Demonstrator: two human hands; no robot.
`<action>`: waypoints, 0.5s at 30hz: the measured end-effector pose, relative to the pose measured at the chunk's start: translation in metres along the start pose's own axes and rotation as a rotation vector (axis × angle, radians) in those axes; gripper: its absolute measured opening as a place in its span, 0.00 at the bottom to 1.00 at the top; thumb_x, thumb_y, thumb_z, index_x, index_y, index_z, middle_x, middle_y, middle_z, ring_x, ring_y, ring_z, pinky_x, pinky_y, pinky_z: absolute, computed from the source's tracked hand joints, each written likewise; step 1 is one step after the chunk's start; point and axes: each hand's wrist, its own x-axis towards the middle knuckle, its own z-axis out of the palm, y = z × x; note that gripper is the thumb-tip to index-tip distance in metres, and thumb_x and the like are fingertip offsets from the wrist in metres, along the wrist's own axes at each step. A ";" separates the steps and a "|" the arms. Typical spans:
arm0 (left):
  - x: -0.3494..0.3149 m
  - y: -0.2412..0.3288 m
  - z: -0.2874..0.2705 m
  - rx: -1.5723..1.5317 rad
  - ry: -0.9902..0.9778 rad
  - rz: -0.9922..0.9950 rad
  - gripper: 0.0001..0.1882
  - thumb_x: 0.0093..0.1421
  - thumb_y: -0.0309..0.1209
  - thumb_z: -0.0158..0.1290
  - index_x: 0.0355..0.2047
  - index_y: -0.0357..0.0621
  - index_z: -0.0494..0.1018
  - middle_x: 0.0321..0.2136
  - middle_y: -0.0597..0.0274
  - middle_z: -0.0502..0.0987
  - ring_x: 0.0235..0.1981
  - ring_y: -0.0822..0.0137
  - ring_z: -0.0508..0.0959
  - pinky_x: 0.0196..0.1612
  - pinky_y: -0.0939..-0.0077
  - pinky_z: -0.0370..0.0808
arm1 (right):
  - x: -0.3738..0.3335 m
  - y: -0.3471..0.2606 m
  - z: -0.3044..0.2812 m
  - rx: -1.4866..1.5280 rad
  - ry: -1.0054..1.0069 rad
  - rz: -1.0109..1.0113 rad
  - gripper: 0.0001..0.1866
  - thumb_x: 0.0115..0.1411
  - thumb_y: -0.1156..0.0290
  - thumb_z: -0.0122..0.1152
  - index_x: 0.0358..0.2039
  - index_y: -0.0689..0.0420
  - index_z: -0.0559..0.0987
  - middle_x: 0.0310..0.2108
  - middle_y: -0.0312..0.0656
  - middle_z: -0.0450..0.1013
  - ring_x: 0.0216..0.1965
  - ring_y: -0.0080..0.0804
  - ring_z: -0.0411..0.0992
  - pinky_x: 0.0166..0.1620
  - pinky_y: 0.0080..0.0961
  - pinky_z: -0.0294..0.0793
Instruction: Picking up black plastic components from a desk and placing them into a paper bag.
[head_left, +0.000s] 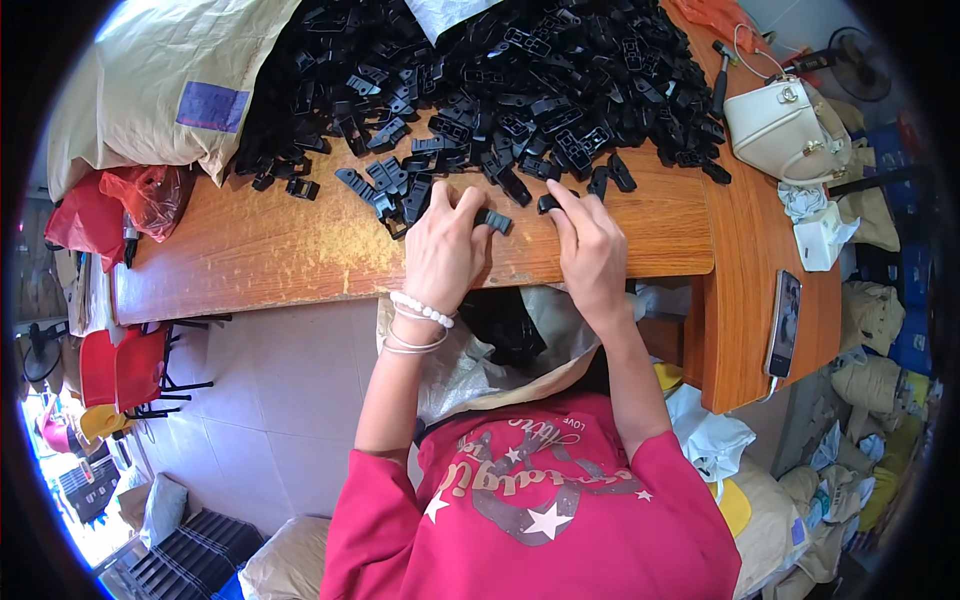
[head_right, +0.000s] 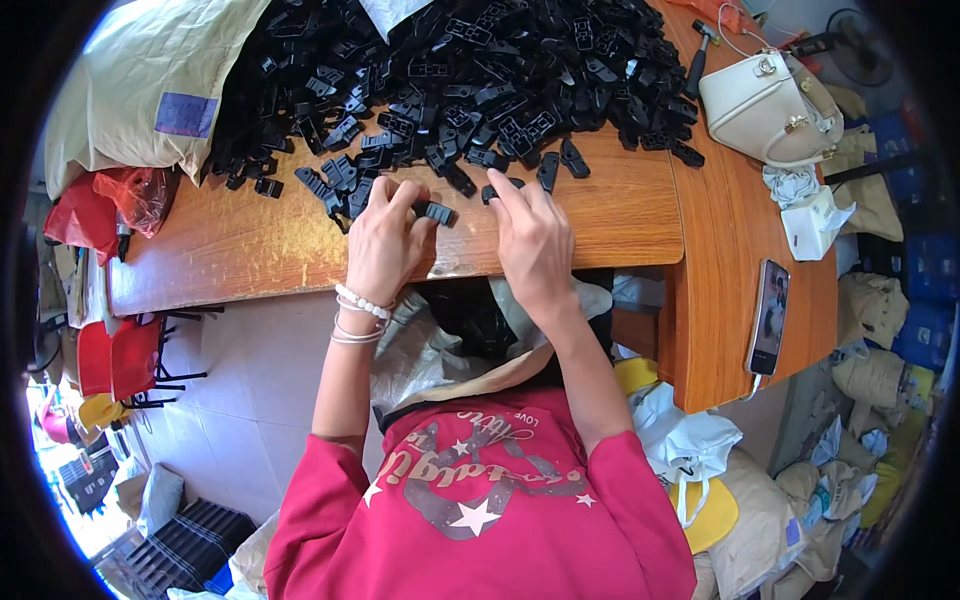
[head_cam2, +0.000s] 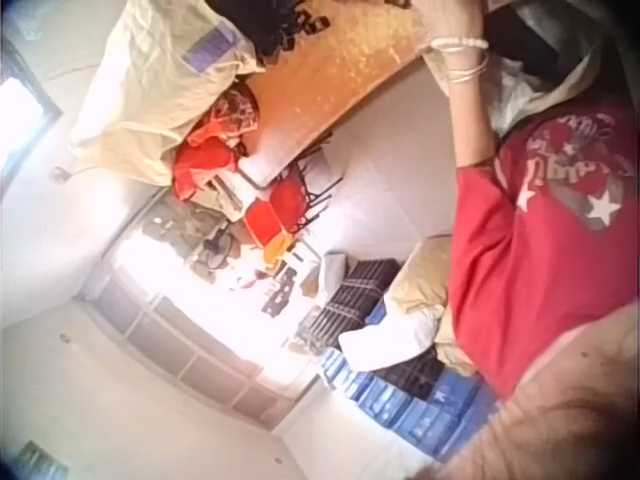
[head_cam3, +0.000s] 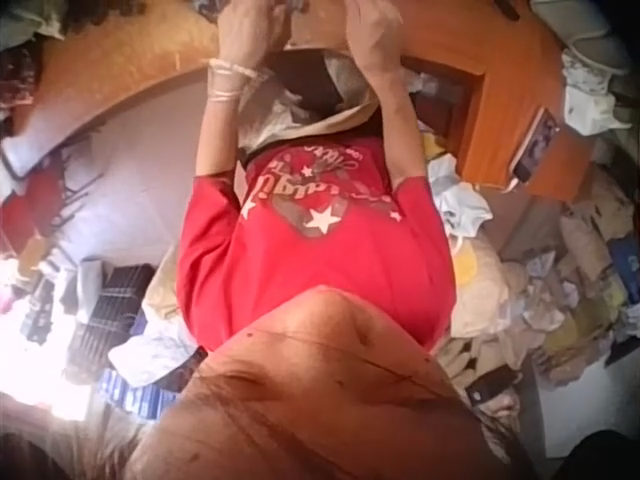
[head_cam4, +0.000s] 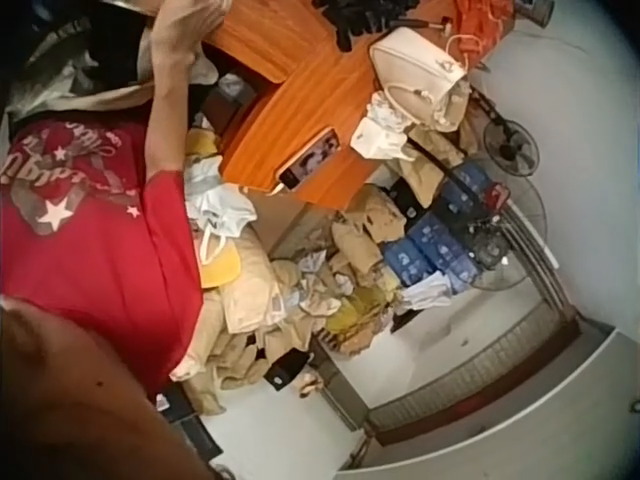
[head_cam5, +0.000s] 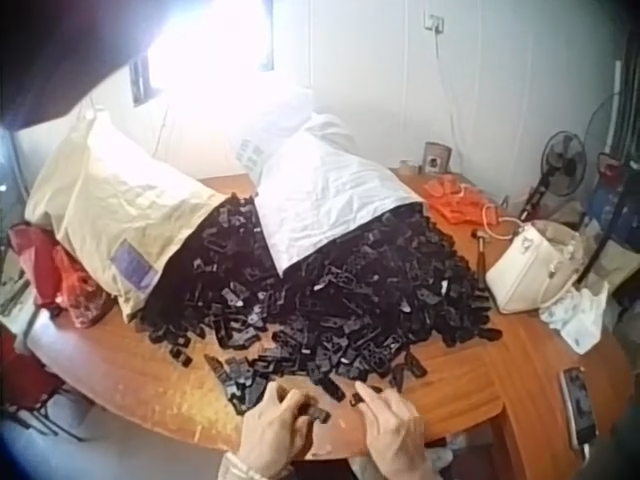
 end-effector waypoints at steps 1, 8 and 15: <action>0.000 0.002 -0.002 -0.015 0.063 0.080 0.13 0.51 0.27 0.60 0.35 0.41 0.69 0.32 0.56 0.71 0.26 0.53 0.75 0.28 0.66 0.72 | 0.002 0.003 0.000 -0.195 -0.020 -0.054 0.12 0.57 0.74 0.60 0.43 0.59 0.78 0.28 0.45 0.70 0.31 0.42 0.72 0.36 0.34 0.71; -0.033 0.002 0.000 -0.667 0.010 -0.296 0.17 0.46 0.29 0.67 0.30 0.40 0.69 0.25 0.57 0.76 0.25 0.66 0.78 0.28 0.74 0.73 | -0.007 -0.002 0.008 -0.070 0.077 -0.038 0.13 0.55 0.80 0.59 0.42 0.61 0.75 0.33 0.46 0.70 0.34 0.42 0.70 0.38 0.35 0.69; -0.046 0.004 -0.002 -0.736 -0.058 -0.297 0.18 0.44 0.25 0.67 0.37 0.39 0.77 0.23 0.67 0.76 0.21 0.80 0.70 0.27 0.85 0.70 | -0.012 0.002 -0.008 0.171 0.000 -0.081 0.15 0.44 0.83 0.67 0.34 0.61 0.74 0.33 0.44 0.72 0.37 0.41 0.72 0.40 0.33 0.71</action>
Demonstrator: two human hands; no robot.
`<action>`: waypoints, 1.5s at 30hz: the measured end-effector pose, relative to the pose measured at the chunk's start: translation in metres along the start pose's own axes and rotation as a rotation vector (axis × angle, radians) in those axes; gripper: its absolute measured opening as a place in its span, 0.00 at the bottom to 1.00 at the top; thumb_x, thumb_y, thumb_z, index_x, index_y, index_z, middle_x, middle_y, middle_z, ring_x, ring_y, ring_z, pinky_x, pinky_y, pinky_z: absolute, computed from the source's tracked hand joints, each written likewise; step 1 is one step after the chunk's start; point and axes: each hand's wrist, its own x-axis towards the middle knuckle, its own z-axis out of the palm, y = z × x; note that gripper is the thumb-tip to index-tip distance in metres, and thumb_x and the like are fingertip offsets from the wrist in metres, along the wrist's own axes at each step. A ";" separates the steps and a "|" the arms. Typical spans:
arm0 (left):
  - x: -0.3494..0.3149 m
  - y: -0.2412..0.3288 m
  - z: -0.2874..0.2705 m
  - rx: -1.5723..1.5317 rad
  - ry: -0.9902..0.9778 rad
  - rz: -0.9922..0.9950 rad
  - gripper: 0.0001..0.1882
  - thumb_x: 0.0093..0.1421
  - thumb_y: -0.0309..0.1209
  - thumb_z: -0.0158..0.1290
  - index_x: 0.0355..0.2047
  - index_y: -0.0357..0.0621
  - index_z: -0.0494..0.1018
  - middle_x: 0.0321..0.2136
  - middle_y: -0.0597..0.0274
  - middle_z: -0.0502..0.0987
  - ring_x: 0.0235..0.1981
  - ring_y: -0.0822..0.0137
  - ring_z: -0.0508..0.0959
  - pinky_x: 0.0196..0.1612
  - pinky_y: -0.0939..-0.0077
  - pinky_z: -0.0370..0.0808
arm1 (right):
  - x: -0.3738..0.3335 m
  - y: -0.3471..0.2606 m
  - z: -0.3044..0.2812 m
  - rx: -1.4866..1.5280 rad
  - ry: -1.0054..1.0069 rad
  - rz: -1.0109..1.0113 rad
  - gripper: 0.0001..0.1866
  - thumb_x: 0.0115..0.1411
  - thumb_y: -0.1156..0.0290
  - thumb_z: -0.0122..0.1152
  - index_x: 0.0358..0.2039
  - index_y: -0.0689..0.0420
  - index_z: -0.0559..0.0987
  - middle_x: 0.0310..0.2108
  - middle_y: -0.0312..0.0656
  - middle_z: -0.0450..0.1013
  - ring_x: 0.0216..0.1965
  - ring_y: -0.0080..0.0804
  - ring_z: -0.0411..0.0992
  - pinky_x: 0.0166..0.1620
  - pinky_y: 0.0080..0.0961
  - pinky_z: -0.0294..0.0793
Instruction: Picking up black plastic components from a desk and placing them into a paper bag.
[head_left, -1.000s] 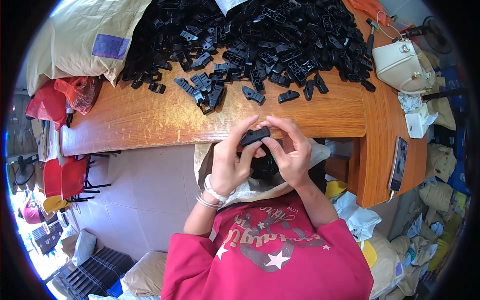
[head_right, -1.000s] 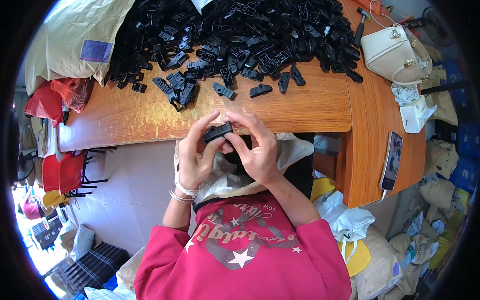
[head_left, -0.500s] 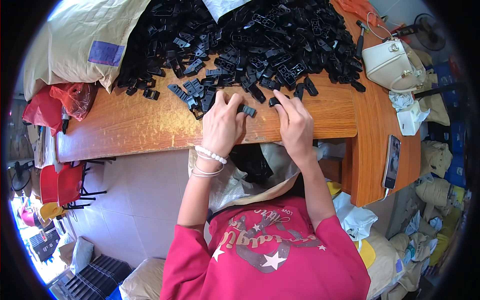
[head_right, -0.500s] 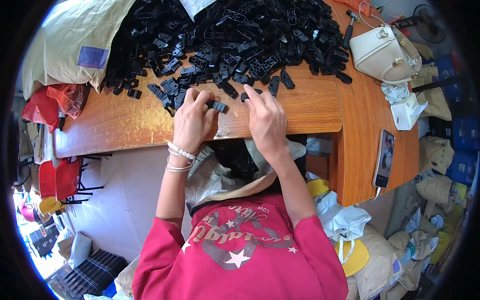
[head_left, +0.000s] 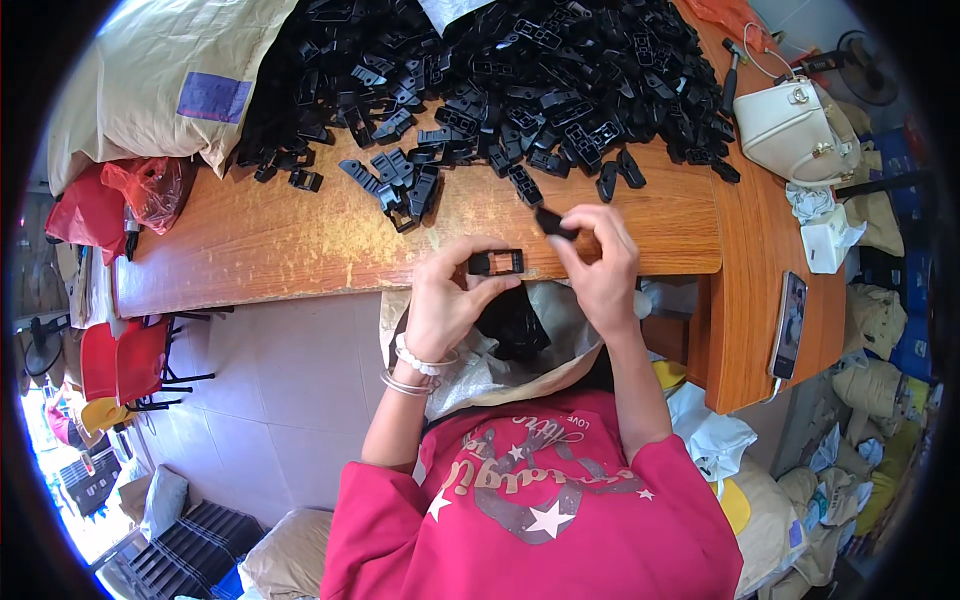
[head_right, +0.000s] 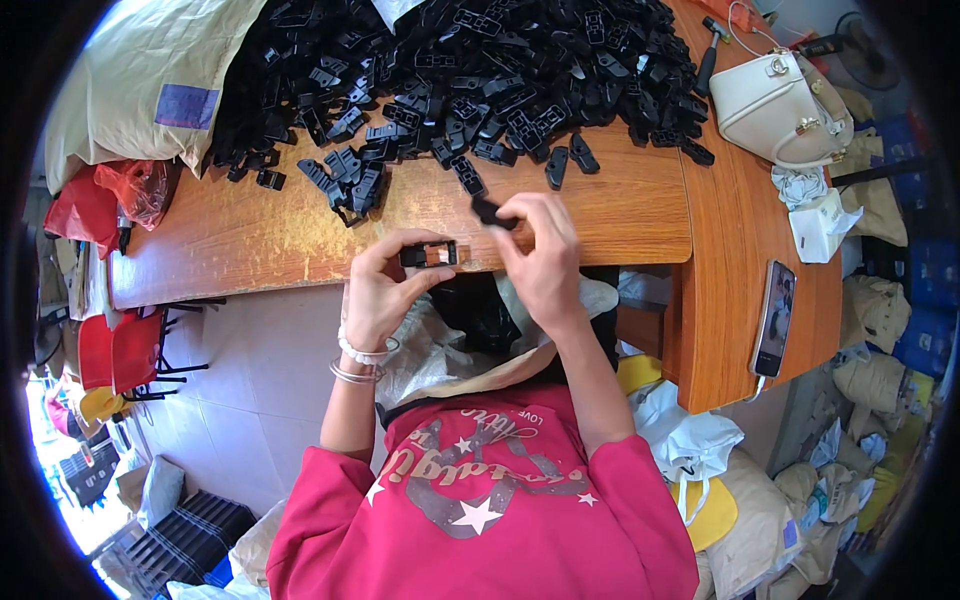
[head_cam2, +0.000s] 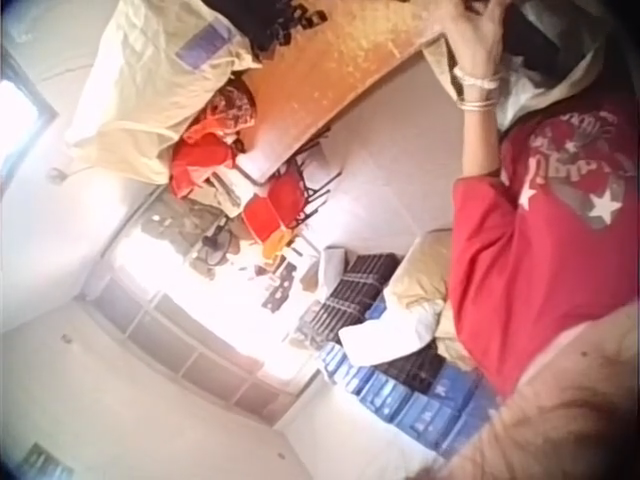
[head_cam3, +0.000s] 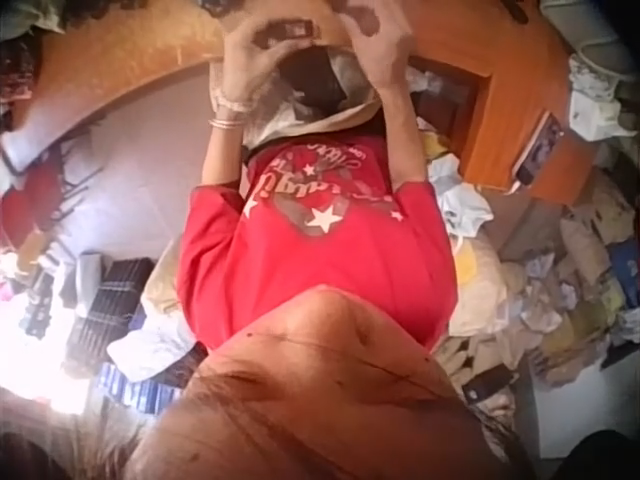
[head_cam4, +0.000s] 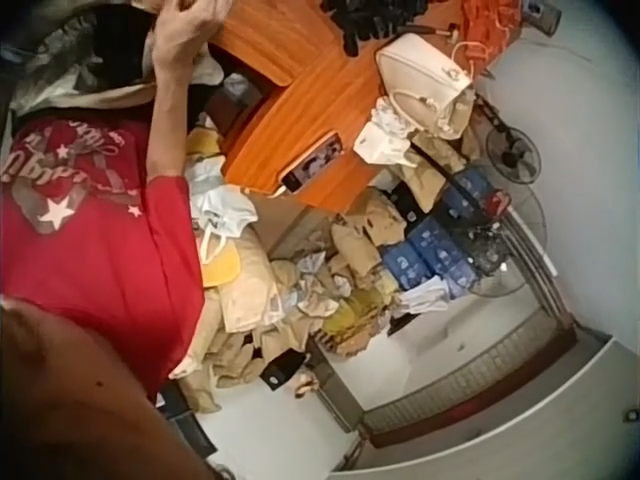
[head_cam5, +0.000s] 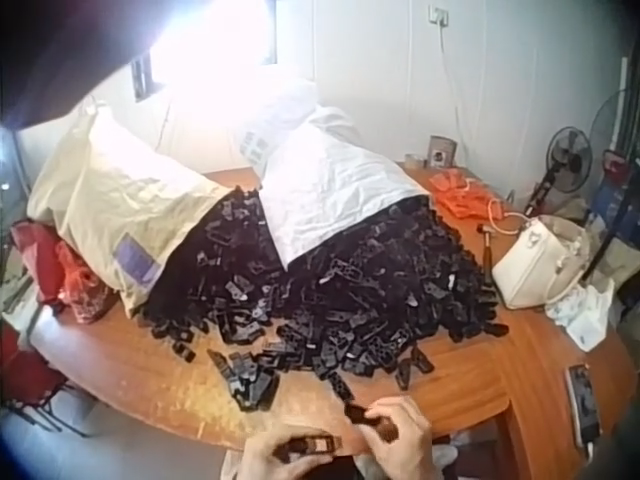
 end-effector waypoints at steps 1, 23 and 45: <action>-0.001 0.000 0.001 -0.088 -0.018 -0.061 0.18 0.45 0.25 0.67 0.37 0.39 0.77 0.23 0.68 0.75 0.20 0.82 0.69 0.26 0.86 0.68 | -0.001 -0.008 -0.003 0.107 -0.036 -0.010 0.14 0.42 0.84 0.68 0.30 0.60 0.76 0.33 0.43 0.73 0.36 0.38 0.73 0.39 0.28 0.73; -0.012 0.021 -0.009 -0.288 -0.313 -0.247 0.18 0.59 0.24 0.55 0.49 0.29 0.70 0.23 0.59 0.79 0.24 0.76 0.79 0.29 0.85 0.75 | -0.012 -0.027 -0.004 0.321 -0.106 -0.178 0.09 0.44 0.84 0.66 0.29 0.61 0.80 0.34 0.40 0.76 0.36 0.36 0.74 0.37 0.26 0.74; -0.029 0.026 0.005 0.162 0.052 0.254 0.20 0.53 0.19 0.56 0.48 0.39 0.72 0.31 0.55 0.79 0.21 0.70 0.79 0.25 0.78 0.74 | -0.019 -0.037 0.009 0.350 -0.131 0.038 0.10 0.54 0.79 0.62 0.39 0.64 0.77 0.36 0.45 0.73 0.36 0.35 0.73 0.39 0.25 0.72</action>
